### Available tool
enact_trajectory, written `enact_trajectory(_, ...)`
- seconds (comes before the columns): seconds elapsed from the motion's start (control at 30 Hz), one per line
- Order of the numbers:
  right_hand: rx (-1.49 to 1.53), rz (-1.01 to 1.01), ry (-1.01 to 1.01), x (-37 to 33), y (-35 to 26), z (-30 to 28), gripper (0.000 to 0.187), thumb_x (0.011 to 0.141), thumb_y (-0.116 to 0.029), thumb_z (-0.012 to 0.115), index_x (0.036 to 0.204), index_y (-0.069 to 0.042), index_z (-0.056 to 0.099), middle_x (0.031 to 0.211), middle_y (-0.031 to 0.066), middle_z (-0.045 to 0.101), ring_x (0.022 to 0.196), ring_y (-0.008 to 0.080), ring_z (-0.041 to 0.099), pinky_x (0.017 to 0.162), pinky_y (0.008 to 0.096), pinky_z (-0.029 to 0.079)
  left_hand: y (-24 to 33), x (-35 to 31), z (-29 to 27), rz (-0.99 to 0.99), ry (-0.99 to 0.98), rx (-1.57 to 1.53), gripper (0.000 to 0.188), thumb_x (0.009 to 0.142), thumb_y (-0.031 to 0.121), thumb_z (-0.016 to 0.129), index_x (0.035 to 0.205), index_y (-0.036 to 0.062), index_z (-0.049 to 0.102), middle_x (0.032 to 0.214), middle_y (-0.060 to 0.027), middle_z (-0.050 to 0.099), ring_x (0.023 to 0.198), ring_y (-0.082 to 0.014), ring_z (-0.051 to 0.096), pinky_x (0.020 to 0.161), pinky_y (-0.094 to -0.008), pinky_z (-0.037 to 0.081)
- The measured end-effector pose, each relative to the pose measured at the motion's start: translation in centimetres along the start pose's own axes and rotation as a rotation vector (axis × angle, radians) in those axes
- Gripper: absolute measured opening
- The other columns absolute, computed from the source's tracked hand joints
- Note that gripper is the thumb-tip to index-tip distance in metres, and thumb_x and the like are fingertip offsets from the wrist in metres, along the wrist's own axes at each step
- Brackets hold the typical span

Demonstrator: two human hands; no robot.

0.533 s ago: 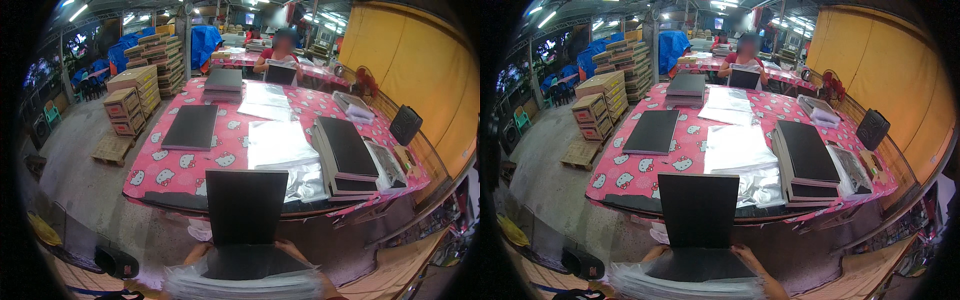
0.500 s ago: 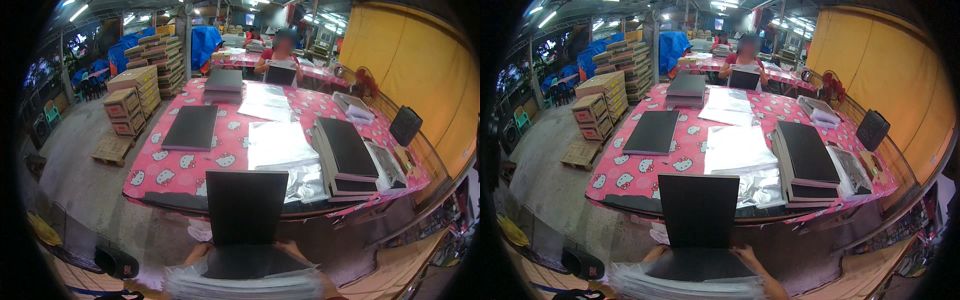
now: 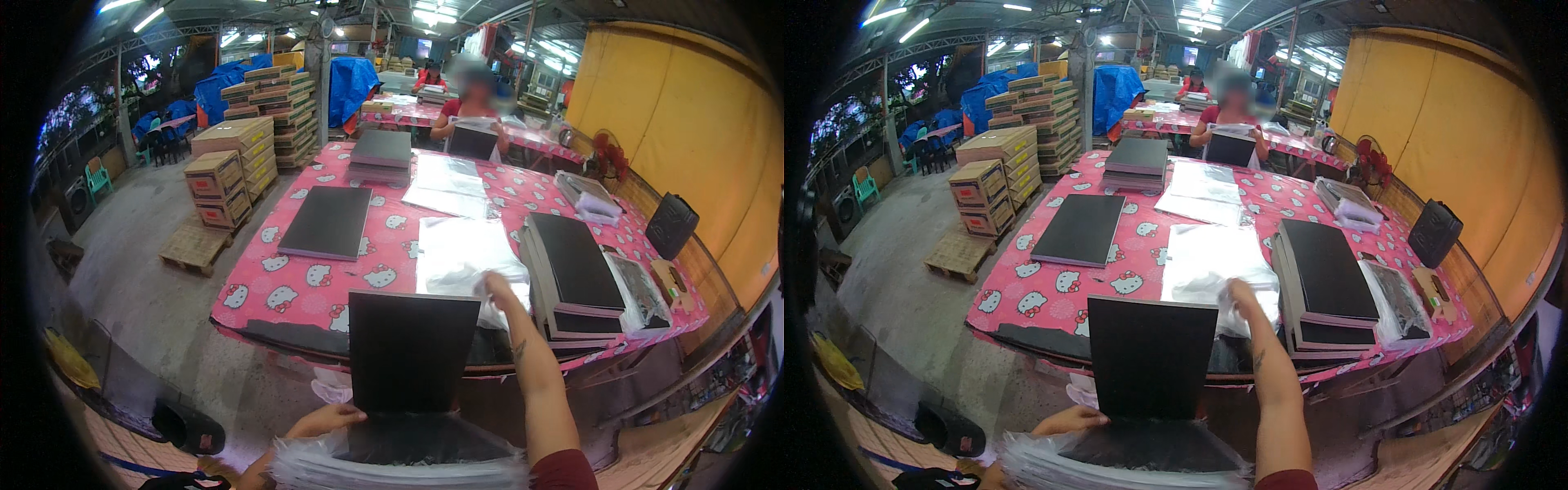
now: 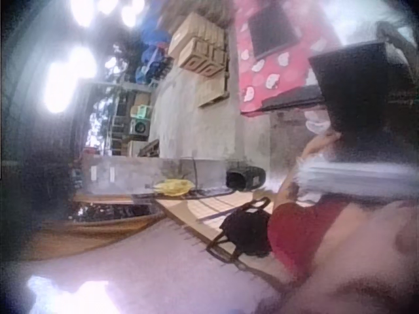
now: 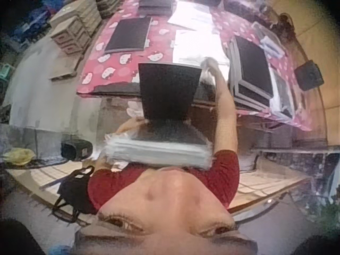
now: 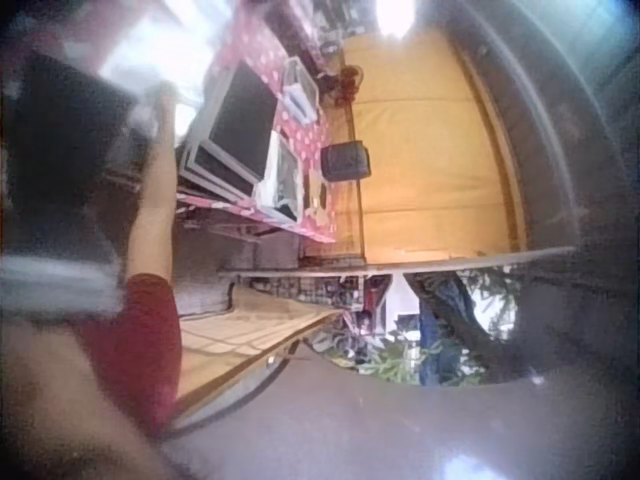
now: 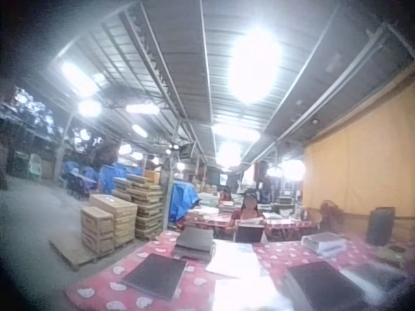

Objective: The person places a black folder into a clear plastic bag, seals the bag, and then places the bagged folder onto a stack of similar items.

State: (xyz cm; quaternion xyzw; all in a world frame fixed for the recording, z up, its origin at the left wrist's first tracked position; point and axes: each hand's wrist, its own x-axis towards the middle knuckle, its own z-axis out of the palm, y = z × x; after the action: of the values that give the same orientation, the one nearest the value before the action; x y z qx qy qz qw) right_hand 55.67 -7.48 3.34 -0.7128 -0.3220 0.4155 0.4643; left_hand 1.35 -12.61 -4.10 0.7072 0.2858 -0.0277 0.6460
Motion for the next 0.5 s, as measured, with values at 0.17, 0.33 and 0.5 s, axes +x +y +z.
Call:
enact_trajectory(0.17, -0.102, -0.128, 0.081, -0.8, -7.8, 6.6, 0.029, 0.091, -0.035, 0.050, 0.096, -0.008, 0.060, 0.088, 0.0058, 0.062, 0.081, 0.0207, 0.056, 0.070, 0.0428, 0.045, 8.5, -5.9, -6.1, 0.185, 0.419, -0.115, 0.036, 0.094, 0.030, 0.055, 0.106, -0.0036, 0.062, 0.093, -0.0081, 0.066, 0.086, -0.0121, 0.060, 0.078, -0.0254, 0.046)
enact_trajectory(0.33, 0.867, -0.329, -0.305, -1.6, -15.9, 3.3, 0.022, 0.094, -0.021, 0.048, 0.093, -0.002, 0.058, 0.081, 0.0078, 0.061, 0.078, 0.0213, 0.061, 0.073, 0.0377, 0.053, 22.3, 1.1, -7.1, 0.578, 0.584, 0.097, 0.027, 0.095, 0.018, 0.053, 0.112, -0.0026, 0.059, 0.095, -0.0069, 0.064, 0.091, -0.0130, 0.061, 0.079, -0.0267, 0.050)
enact_trajectory(0.5, 0.655, -0.401, -0.499, -13.3, -20.0, 16.8, 0.019, 0.095, -0.024, 0.051, 0.096, -0.006, 0.057, 0.085, 0.0038, 0.060, 0.080, 0.0178, 0.060, 0.076, 0.0362, 0.051, 28.2, 8.7, -8.2, 0.732, 0.752, -0.304, 0.030, 0.091, 0.021, 0.059, 0.111, -0.0003, 0.061, 0.094, -0.0073, 0.064, 0.085, -0.0158, 0.062, 0.077, -0.0303, 0.051)
